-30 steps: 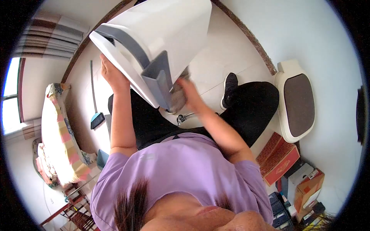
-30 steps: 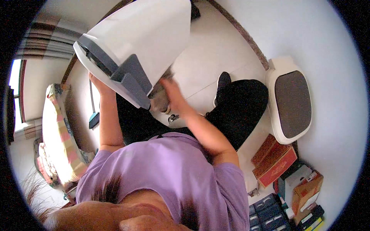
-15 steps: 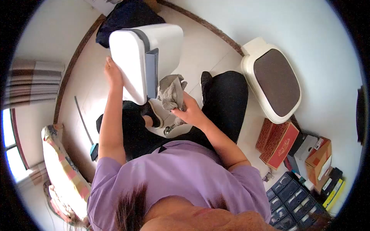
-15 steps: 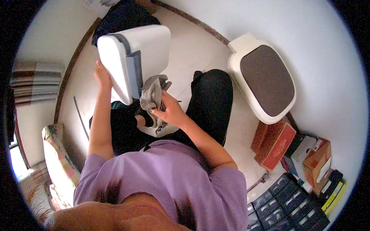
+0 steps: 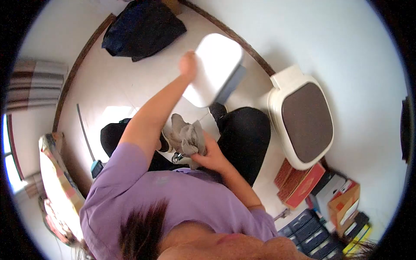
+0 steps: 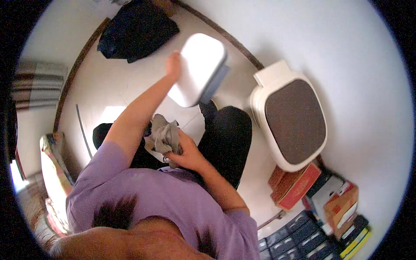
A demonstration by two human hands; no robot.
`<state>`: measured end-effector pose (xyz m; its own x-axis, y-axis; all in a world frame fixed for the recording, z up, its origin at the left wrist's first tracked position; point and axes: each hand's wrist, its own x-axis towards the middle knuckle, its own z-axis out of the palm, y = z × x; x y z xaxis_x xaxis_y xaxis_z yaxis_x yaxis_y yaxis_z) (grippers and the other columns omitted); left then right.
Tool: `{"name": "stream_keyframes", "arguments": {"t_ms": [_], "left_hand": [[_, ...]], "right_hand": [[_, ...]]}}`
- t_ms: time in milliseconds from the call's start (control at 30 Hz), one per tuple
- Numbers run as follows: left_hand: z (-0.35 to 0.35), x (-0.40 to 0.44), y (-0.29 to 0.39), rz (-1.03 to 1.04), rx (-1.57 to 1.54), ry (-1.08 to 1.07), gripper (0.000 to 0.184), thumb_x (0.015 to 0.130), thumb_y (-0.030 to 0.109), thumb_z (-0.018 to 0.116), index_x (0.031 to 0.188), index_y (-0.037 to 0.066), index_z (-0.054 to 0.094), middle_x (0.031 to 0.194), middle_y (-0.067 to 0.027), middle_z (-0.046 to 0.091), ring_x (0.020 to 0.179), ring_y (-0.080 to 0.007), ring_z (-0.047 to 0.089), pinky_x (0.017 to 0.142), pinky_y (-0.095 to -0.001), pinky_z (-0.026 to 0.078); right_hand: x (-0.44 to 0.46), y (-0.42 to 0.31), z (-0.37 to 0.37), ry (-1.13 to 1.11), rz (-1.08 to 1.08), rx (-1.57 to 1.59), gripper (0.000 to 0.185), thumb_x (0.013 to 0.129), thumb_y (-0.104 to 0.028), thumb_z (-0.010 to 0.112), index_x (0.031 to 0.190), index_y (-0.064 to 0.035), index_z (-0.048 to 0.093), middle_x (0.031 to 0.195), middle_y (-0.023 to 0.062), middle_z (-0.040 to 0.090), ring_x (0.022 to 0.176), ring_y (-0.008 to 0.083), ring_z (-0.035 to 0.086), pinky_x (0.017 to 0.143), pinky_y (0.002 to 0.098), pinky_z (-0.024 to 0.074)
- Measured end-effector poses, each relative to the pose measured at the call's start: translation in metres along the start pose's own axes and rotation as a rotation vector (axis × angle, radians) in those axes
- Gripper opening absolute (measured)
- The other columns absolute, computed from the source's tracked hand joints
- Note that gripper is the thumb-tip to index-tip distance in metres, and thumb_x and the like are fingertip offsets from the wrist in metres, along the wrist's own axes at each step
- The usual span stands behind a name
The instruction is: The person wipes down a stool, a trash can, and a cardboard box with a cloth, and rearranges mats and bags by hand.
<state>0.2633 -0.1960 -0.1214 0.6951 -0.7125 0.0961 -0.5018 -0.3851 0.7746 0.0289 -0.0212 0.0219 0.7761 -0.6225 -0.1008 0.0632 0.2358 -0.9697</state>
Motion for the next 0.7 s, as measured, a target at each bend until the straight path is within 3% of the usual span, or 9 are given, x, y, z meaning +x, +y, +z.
{"name": "stream_keyframes", "arguments": {"t_ms": [33,67,133,167,400,600,667,700], "left_hand": [[0.011,-0.001,0.015,-0.188,0.064,-0.11,0.041,0.096,0.029,0.034,0.088,0.001,0.063,0.092,-0.0241,0.063,0.088,-0.0375,0.06,0.078,-0.0463,0.046],[0.043,0.001,-0.011,0.08,0.091,-0.082,0.042,0.096,0.029,0.032,0.09,0.0,0.062,0.094,-0.0244,0.062,0.088,-0.0395,0.06,0.078,-0.0475,0.046],[0.068,-0.012,0.006,-0.036,0.052,-0.131,0.044,0.097,0.031,0.031,0.091,-0.001,0.061,0.094,-0.0234,0.062,0.087,-0.0403,0.059,0.078,-0.0481,0.047],[0.075,-0.019,0.016,-0.113,0.017,-0.156,0.045,0.097,0.031,0.03,0.09,0.0,0.061,0.093,-0.0237,0.062,0.086,-0.0398,0.06,0.078,-0.0478,0.047],[0.112,-0.039,0.038,-0.21,-0.058,-0.319,0.046,0.095,0.035,0.033,0.092,-0.001,0.059,0.094,-0.0236,0.061,0.088,-0.038,0.06,0.078,-0.048,0.047],[0.117,-0.03,0.038,-0.162,-0.141,-0.424,0.042,0.091,0.038,0.048,0.092,-0.003,0.059,0.09,-0.0235,0.062,0.085,-0.037,0.06,0.076,-0.0448,0.048],[0.119,-0.027,0.033,-0.137,-0.291,-0.514,0.049,0.083,0.044,0.058,0.095,-0.004,0.058,0.09,-0.0214,0.063,0.084,-0.0345,0.061,0.077,-0.0417,0.049],[0.118,-0.024,0.03,-0.155,-0.302,-0.588,0.065,0.073,0.051,0.066,0.106,-0.005,0.056,0.098,-0.0209,0.062,0.092,-0.0323,0.06,0.08,-0.0383,0.049]], "right_hand": [[-0.001,0.008,0.0,0.041,-0.074,-0.091,0.055,0.069,-0.011,0.068,0.12,-0.0007,0.049,0.117,0.017,0.052,0.108,0.0284,0.052,0.094,0.035,0.0394],[0.0,0.012,-0.001,0.006,-0.068,-0.098,0.055,0.069,-0.011,0.068,0.12,-0.0007,0.049,0.117,0.017,0.052,0.108,0.0284,0.052,0.094,0.035,0.0394],[0.0,0.017,-0.006,0.019,-0.123,-0.214,0.056,0.07,-0.012,0.067,0.121,-0.0007,0.048,0.118,0.0166,0.052,0.109,0.0288,0.052,0.095,0.0363,0.0387],[-0.002,0.016,-0.002,0.09,0.056,-0.09,0.053,0.07,-0.012,0.068,0.119,-0.0008,0.05,0.118,0.0166,0.053,0.108,0.0297,0.052,0.093,0.0373,0.0395],[-0.004,0.028,-0.007,0.278,0.152,-0.123,0.05,0.071,-0.011,0.069,0.116,-0.0003,0.052,0.109,0.0141,0.058,0.101,0.0259,0.057,0.088,0.0366,0.0427],[0.011,0.022,-0.004,0.326,0.225,-0.064,0.049,0.073,-0.012,0.069,0.117,0.0013,0.05,0.109,0.0123,0.059,0.1,0.0214,0.056,0.087,0.0341,0.0437],[0.018,0.02,-0.002,0.318,0.218,-0.06,0.049,0.074,-0.012,0.069,0.117,0.0016,0.05,0.11,0.0122,0.059,0.1,0.0208,0.055,0.086,0.0334,0.0435],[0.022,0.018,0.0,0.319,0.213,-0.05,0.049,0.074,-0.011,0.068,0.117,0.0019,0.05,0.11,0.012,0.058,0.1,0.0202,0.055,0.086,0.0328,0.0434]]}}
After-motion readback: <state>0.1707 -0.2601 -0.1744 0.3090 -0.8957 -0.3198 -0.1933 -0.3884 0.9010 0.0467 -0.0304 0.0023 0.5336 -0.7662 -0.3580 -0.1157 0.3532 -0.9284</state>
